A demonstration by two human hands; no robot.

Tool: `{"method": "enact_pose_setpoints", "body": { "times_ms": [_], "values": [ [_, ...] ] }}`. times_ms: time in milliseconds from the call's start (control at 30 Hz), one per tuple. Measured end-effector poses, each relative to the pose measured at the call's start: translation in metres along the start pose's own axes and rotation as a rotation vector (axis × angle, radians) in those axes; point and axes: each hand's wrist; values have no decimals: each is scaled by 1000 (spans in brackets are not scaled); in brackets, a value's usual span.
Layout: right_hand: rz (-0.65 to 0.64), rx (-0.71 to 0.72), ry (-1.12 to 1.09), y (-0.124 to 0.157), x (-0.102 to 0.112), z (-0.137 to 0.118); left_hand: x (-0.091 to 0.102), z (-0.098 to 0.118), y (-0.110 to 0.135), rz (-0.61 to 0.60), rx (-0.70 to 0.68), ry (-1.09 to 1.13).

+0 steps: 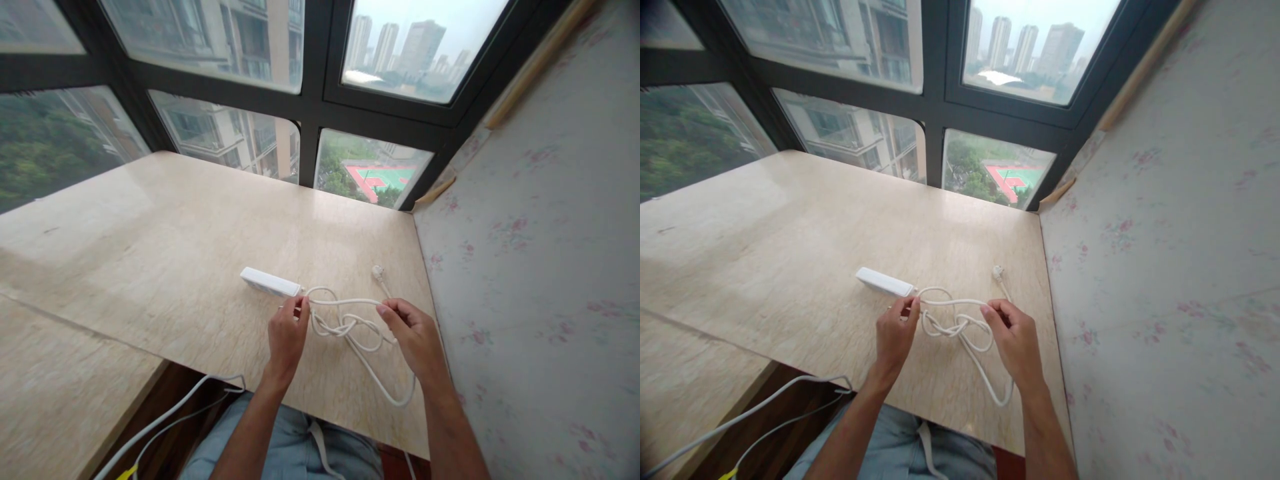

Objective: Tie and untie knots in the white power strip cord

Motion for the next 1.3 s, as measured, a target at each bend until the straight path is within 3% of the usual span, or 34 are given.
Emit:
{"method": "enact_pose_setpoints", "body": {
  "times_ms": [133,233,333,500,567,767,933,1033,1167,1300],
  "values": [
    [262,-88,-291,18,7,22,2,4,4,1,-30,16],
    [333,-96,-553,30,11,32,4,6,5,19,-36,29],
    [283,-84,-628,46,18,36,3,8,3,31,-26,26],
    [15,29,-642,74,33,36,-5,9,-4,30,-11,35],
    [19,94,-705,78,37,33,-8,7,-6,24,-1,29],
    [396,114,-931,68,40,21,-14,-10,-8,-17,62,9],
    [492,41,-1045,58,46,37,-16,-17,-9,-60,160,96],
    [543,-83,-951,54,54,61,-16,-16,-10,-76,207,175],
    [634,-225,-611,53,62,92,-15,-15,-11,-76,246,236],
    [473,-301,-146,52,63,107,-15,-18,-11,-82,240,269]
  ]
}}
Point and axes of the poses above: each hand's wrist, its own y-axis away from the middle knuckle, its own x-axis out of the back of the hand, z = x × y, and after that the axes turned 11 degrees about -y, right-handed
